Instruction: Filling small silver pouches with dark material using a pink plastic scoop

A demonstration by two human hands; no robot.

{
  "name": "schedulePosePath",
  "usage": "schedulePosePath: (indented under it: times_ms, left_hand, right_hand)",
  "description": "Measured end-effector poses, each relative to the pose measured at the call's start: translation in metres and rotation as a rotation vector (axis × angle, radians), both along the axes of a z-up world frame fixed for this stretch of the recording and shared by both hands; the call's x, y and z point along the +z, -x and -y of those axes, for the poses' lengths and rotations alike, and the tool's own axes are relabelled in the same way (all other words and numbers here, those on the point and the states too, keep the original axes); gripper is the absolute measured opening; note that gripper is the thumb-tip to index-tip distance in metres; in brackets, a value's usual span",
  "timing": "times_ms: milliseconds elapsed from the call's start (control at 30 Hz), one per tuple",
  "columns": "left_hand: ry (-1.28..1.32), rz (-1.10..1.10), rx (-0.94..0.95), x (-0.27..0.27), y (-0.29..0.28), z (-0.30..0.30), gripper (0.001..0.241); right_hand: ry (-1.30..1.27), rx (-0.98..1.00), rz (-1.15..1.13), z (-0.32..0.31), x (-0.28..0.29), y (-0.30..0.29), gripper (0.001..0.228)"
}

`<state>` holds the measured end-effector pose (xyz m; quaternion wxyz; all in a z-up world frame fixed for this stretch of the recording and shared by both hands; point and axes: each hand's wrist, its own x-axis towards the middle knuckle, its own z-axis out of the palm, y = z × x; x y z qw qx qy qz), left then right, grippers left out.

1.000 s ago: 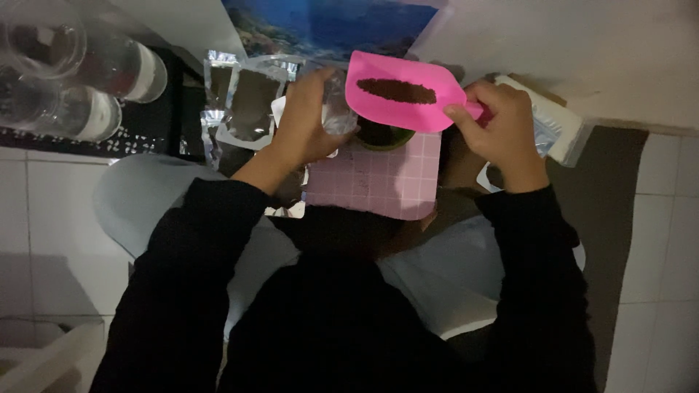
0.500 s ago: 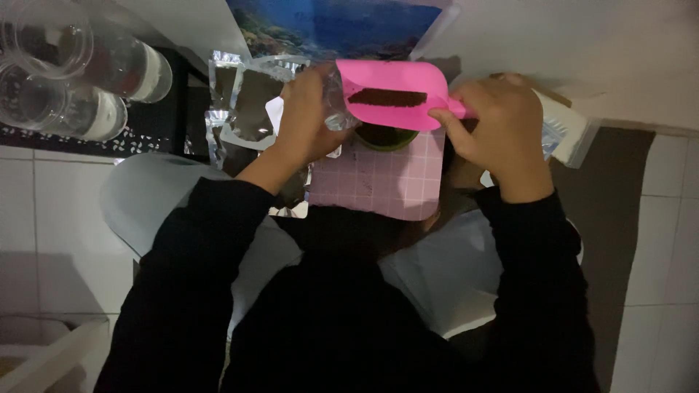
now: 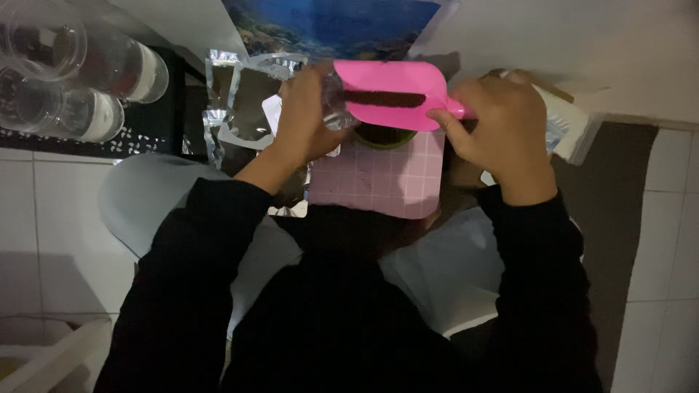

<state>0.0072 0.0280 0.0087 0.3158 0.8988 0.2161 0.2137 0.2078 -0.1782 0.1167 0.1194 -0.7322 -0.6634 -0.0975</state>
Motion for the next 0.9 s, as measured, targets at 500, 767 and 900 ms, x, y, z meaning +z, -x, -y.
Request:
schedulePosePath:
  times_ms: [500,767,900]
  left_hand:
    - [-0.008,-0.012,0.016,-0.04,0.002,-0.002,0.09]
    - [-0.034,-0.003,0.006,-0.036,0.001,-0.002,0.086]
    - [-0.001,-0.017,0.015,-0.034,0.003,0.0,0.086]
  right_hand:
    - [0.047,0.002,0.057,-0.001,0.005,0.004,0.041]
    - [0.085,-0.008,0.097,-0.003,0.008,0.007,0.046]
    - [0.078,-0.001,0.115,-0.003,0.011,0.014,0.047]
